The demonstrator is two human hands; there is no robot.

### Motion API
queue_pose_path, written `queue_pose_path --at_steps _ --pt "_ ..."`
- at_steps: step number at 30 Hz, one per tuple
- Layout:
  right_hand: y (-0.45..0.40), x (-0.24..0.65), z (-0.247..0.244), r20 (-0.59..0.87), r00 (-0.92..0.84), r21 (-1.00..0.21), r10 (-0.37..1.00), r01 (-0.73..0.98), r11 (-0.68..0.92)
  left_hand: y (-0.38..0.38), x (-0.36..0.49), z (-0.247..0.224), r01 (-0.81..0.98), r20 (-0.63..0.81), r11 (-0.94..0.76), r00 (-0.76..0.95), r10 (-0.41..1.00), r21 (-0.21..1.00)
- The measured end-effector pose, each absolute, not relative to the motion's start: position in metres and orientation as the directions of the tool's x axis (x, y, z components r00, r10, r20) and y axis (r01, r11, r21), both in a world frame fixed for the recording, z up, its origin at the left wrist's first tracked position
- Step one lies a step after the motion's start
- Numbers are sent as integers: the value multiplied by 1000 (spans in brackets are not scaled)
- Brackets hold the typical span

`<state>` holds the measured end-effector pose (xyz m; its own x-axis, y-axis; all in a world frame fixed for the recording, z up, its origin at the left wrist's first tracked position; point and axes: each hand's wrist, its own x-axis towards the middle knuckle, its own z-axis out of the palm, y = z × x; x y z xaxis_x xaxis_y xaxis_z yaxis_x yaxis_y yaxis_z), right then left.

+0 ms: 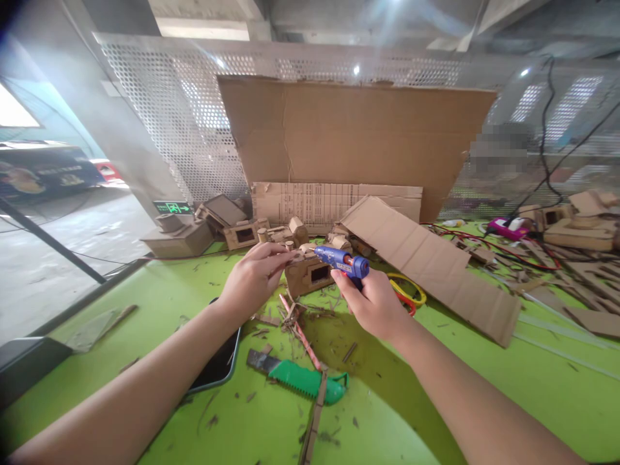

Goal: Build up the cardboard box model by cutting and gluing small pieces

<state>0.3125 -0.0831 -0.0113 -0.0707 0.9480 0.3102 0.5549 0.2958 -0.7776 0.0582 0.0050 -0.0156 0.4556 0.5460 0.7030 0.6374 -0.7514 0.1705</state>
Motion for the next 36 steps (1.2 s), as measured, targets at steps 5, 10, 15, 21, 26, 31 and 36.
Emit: queue_pose_path --at_steps 5,10,15,21,26,31,36 --pt "-82 314 -12 314 -52 -787 948 545 291 0 58 -13 633 676 -758 489 550 158" --pt "-82 314 -11 326 -64 -778 943 548 306 -3 56 -13 619 682 -762 475 557 191" --pt "-82 314 -12 323 -79 -774 943 552 311 -7 58 -12 617 683 -748 438 584 244" --pt "-83 314 -13 310 -82 -771 947 562 301 -6 67 -13 603 723 -731 344 599 319" --pt "-82 314 -14 319 -77 -775 945 552 306 -7 69 -20 644 728 -731 387 566 226" --pt "-81 313 -12 305 -70 -786 950 544 292 -7 69 -23 704 675 -683 410 613 193" --pt "-80 314 -13 313 -86 -768 946 563 306 -7 71 -20 638 680 -709 378 628 300"
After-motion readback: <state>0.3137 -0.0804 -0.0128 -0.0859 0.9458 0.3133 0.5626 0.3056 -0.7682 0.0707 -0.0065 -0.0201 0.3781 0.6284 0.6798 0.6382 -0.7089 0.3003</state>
